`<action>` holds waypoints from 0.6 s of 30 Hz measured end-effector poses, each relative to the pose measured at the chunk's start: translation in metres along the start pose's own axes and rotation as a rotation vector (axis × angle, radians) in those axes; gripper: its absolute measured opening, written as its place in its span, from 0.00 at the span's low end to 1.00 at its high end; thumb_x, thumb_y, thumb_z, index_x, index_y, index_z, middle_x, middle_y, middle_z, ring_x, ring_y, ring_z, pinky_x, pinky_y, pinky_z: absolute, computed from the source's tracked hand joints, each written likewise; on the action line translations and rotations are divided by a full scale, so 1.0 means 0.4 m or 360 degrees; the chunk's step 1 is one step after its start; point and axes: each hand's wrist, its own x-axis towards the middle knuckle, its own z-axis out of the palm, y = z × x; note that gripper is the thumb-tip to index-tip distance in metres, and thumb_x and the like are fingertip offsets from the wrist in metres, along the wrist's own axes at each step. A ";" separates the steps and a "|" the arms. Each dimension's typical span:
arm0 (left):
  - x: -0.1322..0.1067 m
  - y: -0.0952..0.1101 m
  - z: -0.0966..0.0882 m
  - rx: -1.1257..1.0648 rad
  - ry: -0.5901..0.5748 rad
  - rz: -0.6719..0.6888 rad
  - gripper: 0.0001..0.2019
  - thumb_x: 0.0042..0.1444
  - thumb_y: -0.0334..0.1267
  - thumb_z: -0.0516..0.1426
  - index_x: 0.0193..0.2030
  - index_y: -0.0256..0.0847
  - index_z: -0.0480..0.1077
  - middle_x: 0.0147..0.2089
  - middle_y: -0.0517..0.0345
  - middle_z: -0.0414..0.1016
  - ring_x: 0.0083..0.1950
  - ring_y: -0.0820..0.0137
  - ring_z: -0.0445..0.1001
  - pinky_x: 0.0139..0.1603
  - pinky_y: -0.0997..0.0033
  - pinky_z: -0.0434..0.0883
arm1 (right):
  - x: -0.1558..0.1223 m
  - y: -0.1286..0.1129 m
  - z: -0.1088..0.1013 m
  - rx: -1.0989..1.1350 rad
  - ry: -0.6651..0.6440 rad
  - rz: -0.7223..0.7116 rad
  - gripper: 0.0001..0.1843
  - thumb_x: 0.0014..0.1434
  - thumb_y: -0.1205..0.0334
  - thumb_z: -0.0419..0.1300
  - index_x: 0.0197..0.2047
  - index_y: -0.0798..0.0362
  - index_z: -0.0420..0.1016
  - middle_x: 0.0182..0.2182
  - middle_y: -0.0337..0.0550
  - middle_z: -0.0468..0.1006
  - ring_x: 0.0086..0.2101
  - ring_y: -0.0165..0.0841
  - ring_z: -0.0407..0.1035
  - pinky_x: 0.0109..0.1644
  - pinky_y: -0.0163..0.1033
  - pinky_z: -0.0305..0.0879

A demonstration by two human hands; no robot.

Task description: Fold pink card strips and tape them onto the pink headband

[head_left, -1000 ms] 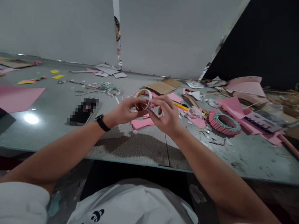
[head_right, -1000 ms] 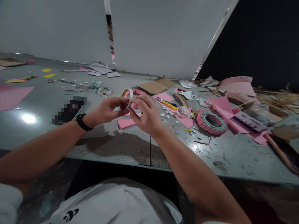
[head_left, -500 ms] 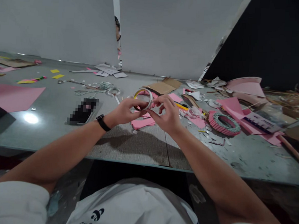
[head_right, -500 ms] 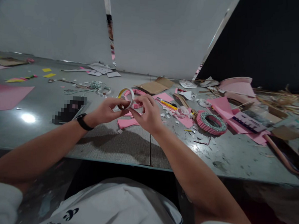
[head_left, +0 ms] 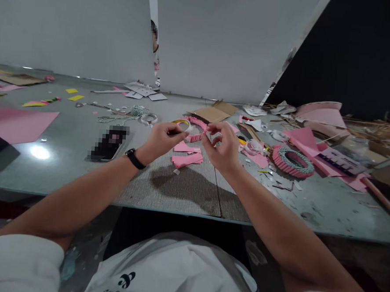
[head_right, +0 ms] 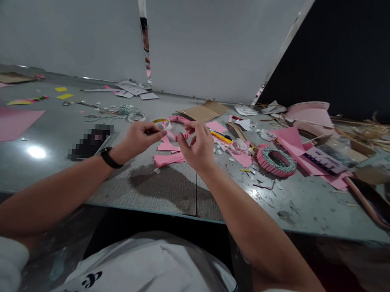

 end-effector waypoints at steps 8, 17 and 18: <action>-0.004 0.009 0.001 0.0149 -0.0128 0.0164 0.21 0.66 0.53 0.66 0.28 0.40 0.77 0.23 0.61 0.73 0.27 0.74 0.62 0.31 0.68 0.59 | -0.004 0.014 0.016 0.0012 -0.0261 -0.0181 0.11 0.73 0.56 0.64 0.56 0.46 0.78 0.50 0.53 0.86 0.48 0.46 0.80 0.50 0.53 0.81; 0.002 0.003 -0.002 0.0285 -0.0297 0.0410 0.17 0.66 0.44 0.63 0.27 0.42 0.75 0.24 0.60 0.73 0.28 0.71 0.64 0.34 0.66 0.61 | -0.013 0.031 0.035 -0.0005 -0.0407 -0.0039 0.06 0.68 0.58 0.66 0.46 0.48 0.82 0.36 0.44 0.84 0.33 0.37 0.73 0.42 0.45 0.75; 0.003 0.001 -0.002 0.0307 -0.0308 0.0428 0.17 0.66 0.44 0.63 0.26 0.42 0.74 0.24 0.60 0.73 0.29 0.71 0.65 0.35 0.65 0.61 | -0.014 0.032 0.038 -0.0005 -0.0425 -0.0024 0.05 0.68 0.58 0.66 0.45 0.48 0.82 0.35 0.44 0.84 0.32 0.36 0.72 0.42 0.45 0.74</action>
